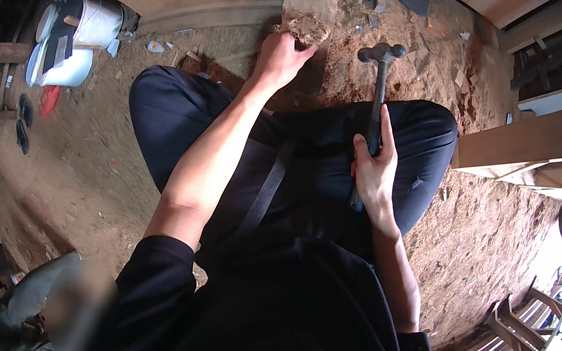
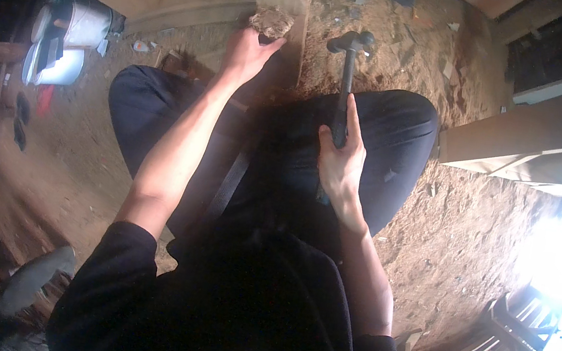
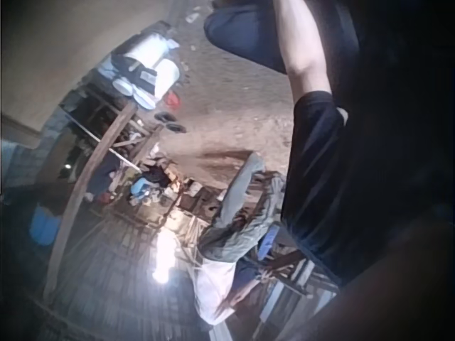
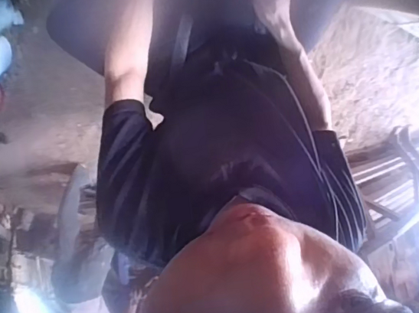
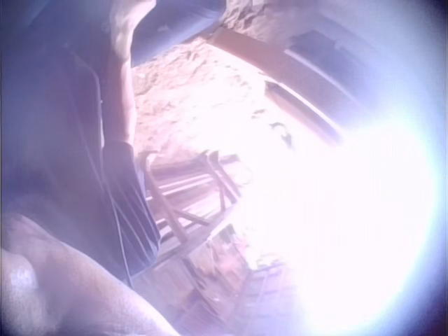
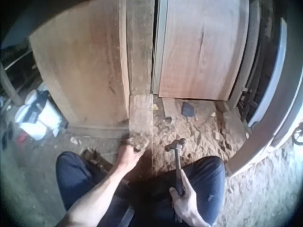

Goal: The person sits on the floor and uses a hammer to repeatedly strike a chisel held against a wooden beam, carving away material. The person occasionally pauses to clear wood chips from the work area.

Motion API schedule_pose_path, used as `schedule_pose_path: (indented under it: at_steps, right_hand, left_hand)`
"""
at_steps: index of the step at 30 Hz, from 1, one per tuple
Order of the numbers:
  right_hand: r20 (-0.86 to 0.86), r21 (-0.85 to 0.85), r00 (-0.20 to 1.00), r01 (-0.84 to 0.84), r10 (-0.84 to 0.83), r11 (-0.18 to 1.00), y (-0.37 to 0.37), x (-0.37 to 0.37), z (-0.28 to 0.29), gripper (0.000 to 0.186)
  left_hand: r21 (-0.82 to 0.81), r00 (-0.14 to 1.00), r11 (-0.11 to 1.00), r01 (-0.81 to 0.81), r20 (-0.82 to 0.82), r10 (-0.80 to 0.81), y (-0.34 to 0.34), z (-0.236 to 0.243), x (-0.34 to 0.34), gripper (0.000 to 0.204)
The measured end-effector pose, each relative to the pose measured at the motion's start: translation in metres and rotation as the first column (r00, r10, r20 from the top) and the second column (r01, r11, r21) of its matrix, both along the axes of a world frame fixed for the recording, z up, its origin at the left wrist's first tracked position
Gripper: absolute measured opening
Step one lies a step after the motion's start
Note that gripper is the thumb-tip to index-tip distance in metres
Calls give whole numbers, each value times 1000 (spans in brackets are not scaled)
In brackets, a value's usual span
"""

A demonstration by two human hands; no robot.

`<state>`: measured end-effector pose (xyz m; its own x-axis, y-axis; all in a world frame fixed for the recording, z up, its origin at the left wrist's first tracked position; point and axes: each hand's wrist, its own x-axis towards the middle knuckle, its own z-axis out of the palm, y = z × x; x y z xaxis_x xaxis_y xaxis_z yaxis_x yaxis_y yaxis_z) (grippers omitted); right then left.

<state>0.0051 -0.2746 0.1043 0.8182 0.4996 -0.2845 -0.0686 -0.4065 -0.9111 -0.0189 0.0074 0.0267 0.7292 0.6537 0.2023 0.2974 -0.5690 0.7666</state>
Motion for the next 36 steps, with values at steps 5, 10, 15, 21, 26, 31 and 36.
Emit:
schedule_pose_path:
  at_steps: [5, 10, 15, 21, 26, 31, 36]
  right_hand:
    - [-40, -14, 999, 9, -10, 1000, 5, -1, 6, 73]
    - [-9, -1, 1000, 9, -9, 1000, 6, 0, 1, 73]
    - [-9, -5, 1000, 6, -6, 1000, 3, 1, 1, 73]
    - [-10, -2, 1000, 3, -3, 1000, 3, 1, -1, 72]
    - [2, -3, 1000, 1, -1, 1000, 2, 1, -4, 71]
    - [62, 6, 998, -9, 8, 1000, 0, 3, -13, 71]
    - [-10, -8, 1000, -12, 12, 1000, 2, 1, -3, 72]
  left_hand:
    - [24, 998, 999, 22, 62, -24, 1, 3, 2, 34]
    - [-28, 996, 998, 48, -80, -50, 0, 12, 2, 37]
    - [-53, 997, 997, 55, -56, -58, 0, 14, 0, 38]
    - [20, 998, 999, 25, 51, -26, -1, 8, 1, 32]
    - [15, 999, 999, 28, 41, -29, -3, 13, -1, 31]
    - [-10, 997, 999, 46, -57, -46, -5, 19, -2, 37]
    - [11, 993, 997, 79, -92, -78, -4, 14, -1, 37]
